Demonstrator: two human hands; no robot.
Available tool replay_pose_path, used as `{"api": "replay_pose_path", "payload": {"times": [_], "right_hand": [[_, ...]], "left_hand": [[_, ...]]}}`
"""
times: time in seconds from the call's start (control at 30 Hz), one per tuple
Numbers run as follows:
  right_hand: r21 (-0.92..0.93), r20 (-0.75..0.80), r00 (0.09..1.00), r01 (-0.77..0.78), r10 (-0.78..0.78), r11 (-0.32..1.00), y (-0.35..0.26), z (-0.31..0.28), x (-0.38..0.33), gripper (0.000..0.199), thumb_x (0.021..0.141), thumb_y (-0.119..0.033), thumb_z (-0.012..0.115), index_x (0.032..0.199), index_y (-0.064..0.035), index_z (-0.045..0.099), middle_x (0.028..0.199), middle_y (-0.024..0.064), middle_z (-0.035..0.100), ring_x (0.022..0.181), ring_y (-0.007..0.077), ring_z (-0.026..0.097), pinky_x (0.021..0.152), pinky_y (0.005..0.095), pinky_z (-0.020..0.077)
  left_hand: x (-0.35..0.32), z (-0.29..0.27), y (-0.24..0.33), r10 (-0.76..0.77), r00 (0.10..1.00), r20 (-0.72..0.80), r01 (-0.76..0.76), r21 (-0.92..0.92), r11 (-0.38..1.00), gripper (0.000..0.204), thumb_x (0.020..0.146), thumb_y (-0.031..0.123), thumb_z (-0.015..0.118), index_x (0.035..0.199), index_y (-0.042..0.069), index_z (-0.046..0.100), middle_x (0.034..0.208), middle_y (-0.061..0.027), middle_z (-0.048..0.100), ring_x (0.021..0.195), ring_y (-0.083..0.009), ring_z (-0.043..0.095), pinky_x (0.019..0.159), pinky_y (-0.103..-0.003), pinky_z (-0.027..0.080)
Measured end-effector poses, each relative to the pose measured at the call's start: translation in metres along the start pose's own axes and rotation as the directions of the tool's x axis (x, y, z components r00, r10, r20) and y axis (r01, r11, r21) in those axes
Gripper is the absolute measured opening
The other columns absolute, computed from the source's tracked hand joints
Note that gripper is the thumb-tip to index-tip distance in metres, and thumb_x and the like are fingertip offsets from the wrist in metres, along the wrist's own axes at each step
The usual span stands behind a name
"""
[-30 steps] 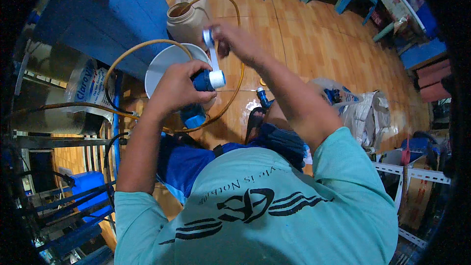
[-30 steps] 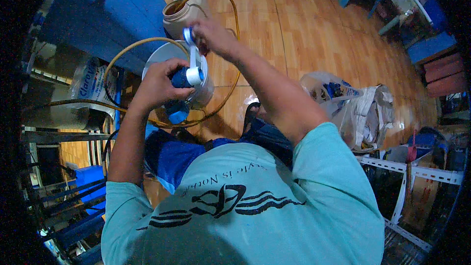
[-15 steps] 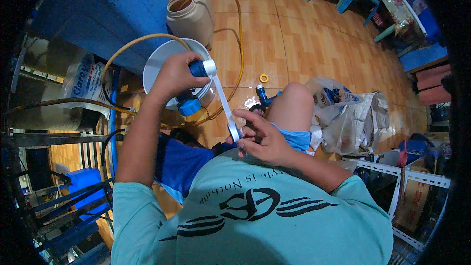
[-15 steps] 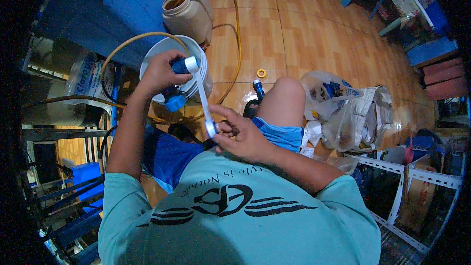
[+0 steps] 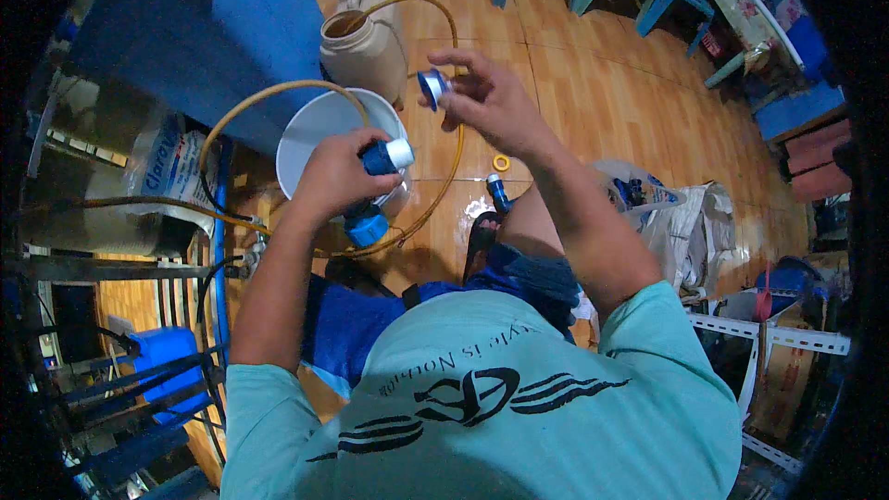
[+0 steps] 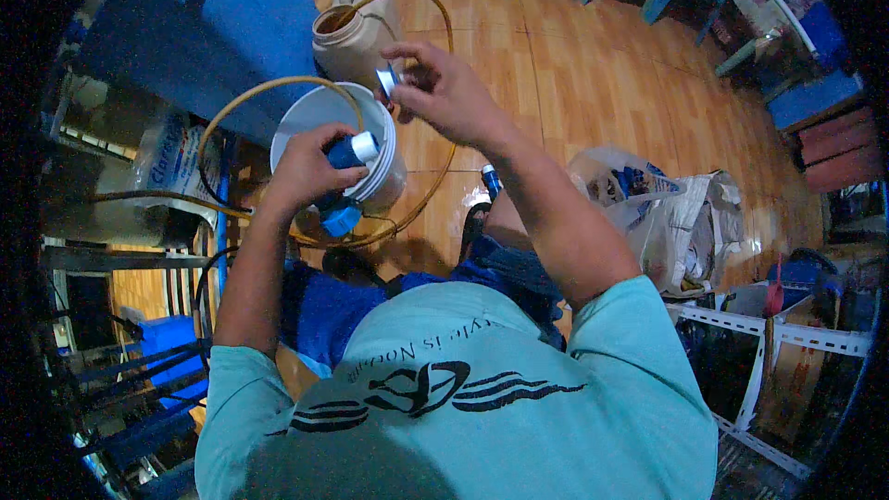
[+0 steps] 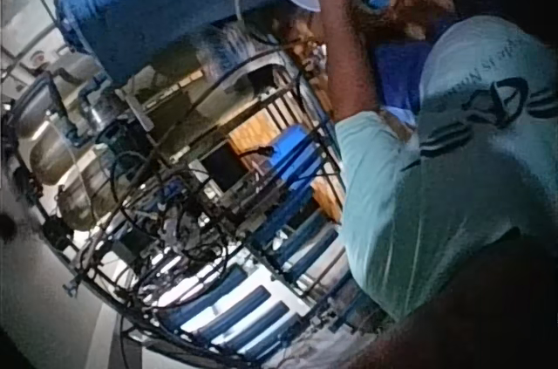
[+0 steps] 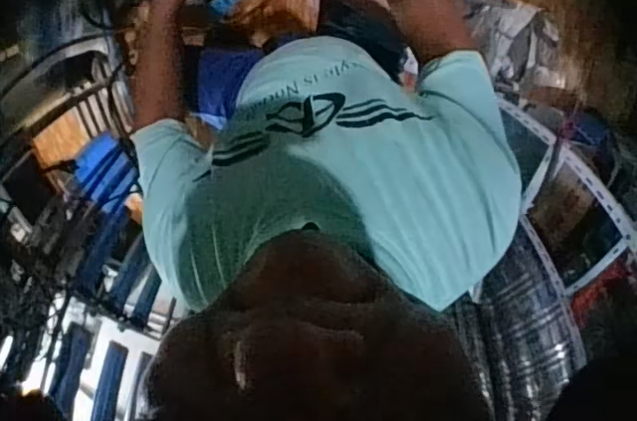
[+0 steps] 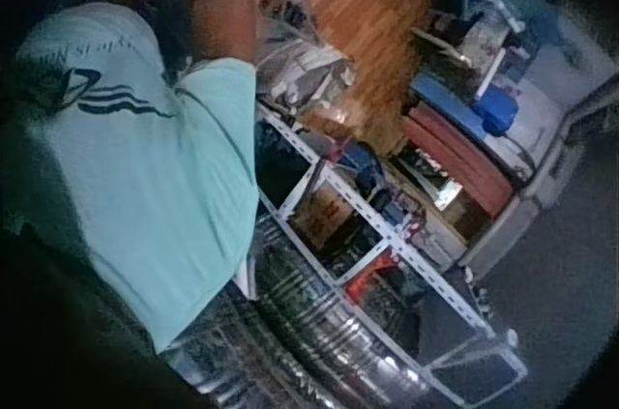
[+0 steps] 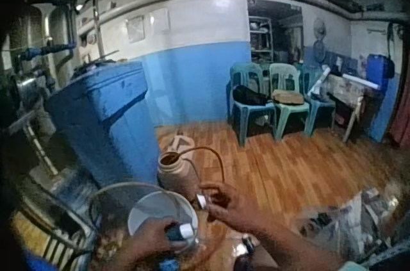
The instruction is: The person sits on the floor and wraps white thread seal tape around the threads of blue plastic plumbing fittings. The person handles multiple fittings, including an elbow and a straight connector, and also picks up a yellow ring from the floor.
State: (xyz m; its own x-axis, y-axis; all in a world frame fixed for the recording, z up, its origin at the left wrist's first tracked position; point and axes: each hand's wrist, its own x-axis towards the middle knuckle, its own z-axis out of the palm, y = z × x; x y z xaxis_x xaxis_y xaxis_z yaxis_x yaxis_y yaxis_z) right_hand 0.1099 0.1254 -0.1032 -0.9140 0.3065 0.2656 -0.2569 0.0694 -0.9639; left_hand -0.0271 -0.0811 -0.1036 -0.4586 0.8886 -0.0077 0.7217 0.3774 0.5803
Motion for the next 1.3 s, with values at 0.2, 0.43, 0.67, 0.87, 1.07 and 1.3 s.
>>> {"api": "replay_pose_path", "payload": {"times": [0.2, 0.43, 0.67, 0.87, 1.07, 1.3], "right_hand": [[-0.001, -0.066, 0.996, -0.067, 0.067, 0.998, 0.007, 0.0, -0.021, 0.062, 0.089, 0.001, 0.063, 0.146, -0.0132, 0.04, 0.097, 0.0083, 0.066, 0.088, 0.0143, 0.064, 0.077, 0.0293, 0.0552], [-0.138, -0.108, 0.994, -0.018, 0.003, 0.99, 0.002, 0.002, -0.024, 0.062, 0.091, 0.0, 0.059, 0.148, -0.013, 0.037, 0.104, 0.0094, 0.065, 0.098, 0.0145, 0.063, 0.088, 0.0316, 0.0518], [0.019, -0.099, 0.995, 0.003, -0.001, 1.0, 0.008, -0.009, -0.001, 0.043, 0.091, -0.003, 0.052, 0.134, -0.0044, 0.053, 0.107, 0.0084, 0.066, 0.097, 0.0152, 0.062, 0.091, 0.0298, 0.0484], [0.112, -0.029, 0.994, 0.108, -0.106, 0.988, -0.003, 0.003, 0.035, 0.031, 0.091, -0.007, 0.053, 0.12, -0.0015, 0.064, 0.111, 0.0079, 0.066, 0.107, 0.0165, 0.06, 0.099, 0.0315, 0.045], [-0.051, 0.058, 0.958, 0.285, -0.282, 0.957, -0.021, 0.015, 0.065, 0.027, 0.092, -0.017, 0.061, 0.114, -0.005, 0.067, 0.109, 0.0062, 0.065, 0.101, 0.0153, 0.061, 0.089, 0.0296, 0.0498], [0.22, 0.147, 0.962, 0.195, -0.231, 0.956, -0.031, 0.033, 0.079, 0.033, 0.09, -0.024, 0.069, 0.116, -0.0053, 0.068, 0.103, 0.0052, 0.067, 0.096, 0.0128, 0.061, 0.088, 0.0292, 0.0496]], "left_hand": [[0.027, -0.036, -0.003, 0.052, 0.998, -0.043, -0.062, -0.279, 0.958, 0.051, 0.067, 0.022, 0.087, 0.11, 0.003, 0.066, 0.099, -0.0059, 0.069, 0.09, -0.0152, 0.064, 0.082, -0.031, 0.051], [0.04, -0.064, 0.026, 0.011, 0.986, 0.168, 0.082, -0.533, 0.842, 0.05, 0.071, 0.021, 0.085, 0.113, 0.002, 0.065, 0.097, -0.0066, 0.07, 0.085, -0.0116, 0.064, 0.078, -0.028, 0.052], [0.039, -0.093, 0.03, 0.109, 0.944, 0.311, 0.154, -0.711, 0.686, 0.055, 0.073, 0.033, 0.079, 0.115, 0.003, 0.062, 0.096, -0.0096, 0.071, 0.075, -0.0129, 0.065, 0.069, -0.027, 0.054], [0.029, -0.111, 0.047, 0.068, 0.946, 0.318, 0.208, -0.751, 0.627, 0.066, 0.066, 0.044, 0.08, 0.114, 0.002, 0.062, 0.092, -0.0119, 0.07, 0.069, -0.0139, 0.065, 0.064, -0.026, 0.055], [0.022, -0.128, 0.05, 0.037, 0.95, 0.31, 0.228, -0.77, 0.596, 0.066, 0.067, 0.044, 0.08, 0.114, 0.002, 0.061, 0.091, -0.0137, 0.07, 0.065, -0.0147, 0.064, 0.061, -0.025, 0.055], [0.015, -0.153, 0.066, 0.027, 0.948, 0.317, 0.232, -0.745, 0.626, 0.06, 0.076, 0.043, 0.075, 0.116, 0.002, 0.06, 0.092, -0.0168, 0.069, 0.067, -0.0165, 0.065, 0.06, -0.025, 0.055]]}}
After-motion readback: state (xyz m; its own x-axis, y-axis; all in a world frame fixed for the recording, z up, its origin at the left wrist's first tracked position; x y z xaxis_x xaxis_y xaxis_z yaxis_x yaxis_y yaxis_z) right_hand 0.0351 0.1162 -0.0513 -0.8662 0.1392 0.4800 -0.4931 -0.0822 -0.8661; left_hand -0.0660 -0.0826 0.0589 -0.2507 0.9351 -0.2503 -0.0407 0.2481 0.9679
